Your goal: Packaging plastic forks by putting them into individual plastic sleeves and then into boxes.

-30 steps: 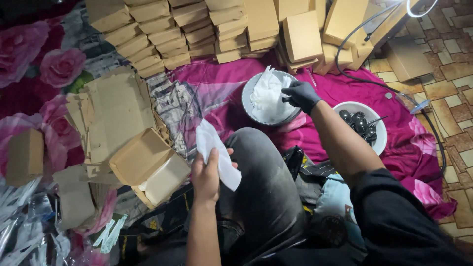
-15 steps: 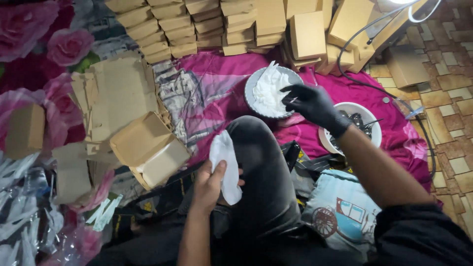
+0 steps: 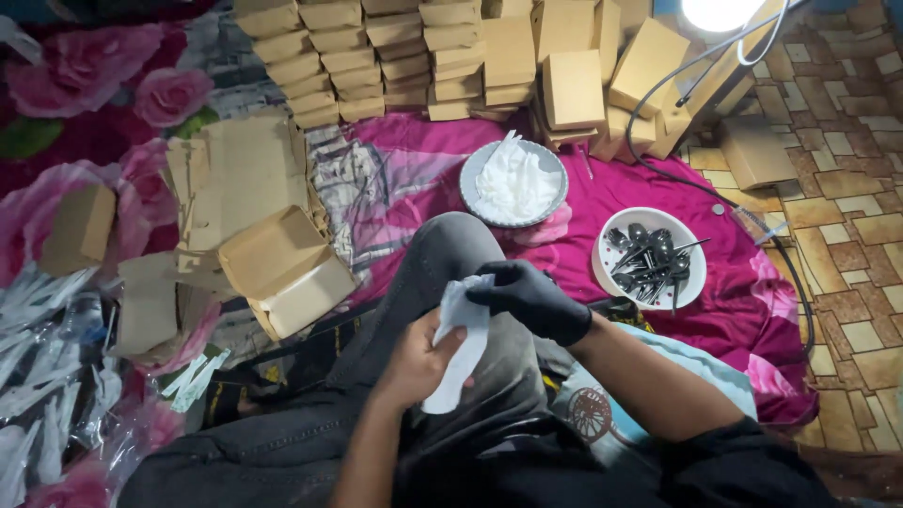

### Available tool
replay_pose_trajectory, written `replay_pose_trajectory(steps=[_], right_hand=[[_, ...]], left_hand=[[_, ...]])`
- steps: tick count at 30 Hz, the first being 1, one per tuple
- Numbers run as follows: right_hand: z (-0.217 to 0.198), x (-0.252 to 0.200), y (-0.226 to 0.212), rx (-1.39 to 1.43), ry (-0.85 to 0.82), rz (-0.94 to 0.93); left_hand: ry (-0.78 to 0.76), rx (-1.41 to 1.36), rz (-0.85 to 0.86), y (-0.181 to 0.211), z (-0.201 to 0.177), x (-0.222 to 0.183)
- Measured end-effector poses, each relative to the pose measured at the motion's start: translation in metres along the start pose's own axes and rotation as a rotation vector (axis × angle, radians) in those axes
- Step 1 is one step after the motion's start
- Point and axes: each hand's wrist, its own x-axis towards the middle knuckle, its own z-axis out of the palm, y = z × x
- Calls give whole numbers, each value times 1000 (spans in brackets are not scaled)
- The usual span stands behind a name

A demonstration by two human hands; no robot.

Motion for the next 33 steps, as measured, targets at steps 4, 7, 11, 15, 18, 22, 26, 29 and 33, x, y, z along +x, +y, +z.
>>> replay_pose_trajectory(steps=[4,7,11,15,18,22,26,29,33], right_hand=[[-22,-5,13,117,76,-35],[-45,-6,24,214,128,-92],[-64,-15,16,229,95,-145],[-87,3,49,282,78,-102],[-71,-15,21,320,99,-20],[-77,-3,33,368,106,0],[-79,2,36,396,91,-15],[-84,3,41,385,68,-29],[-83,4,40,347,63,-66]], left_hand=[[-37,-38,57,-26,12,8],[-18,-169,11,-46,19,17],[201,16,-80,-65,17,29],[359,124,-73,-62,10,35],[451,143,-47,-77,6,41],[558,0,-8,-101,3,55],[632,-148,19,-107,4,58],[651,-194,41,-116,1,60],[666,-197,129,-122,-4,62]])
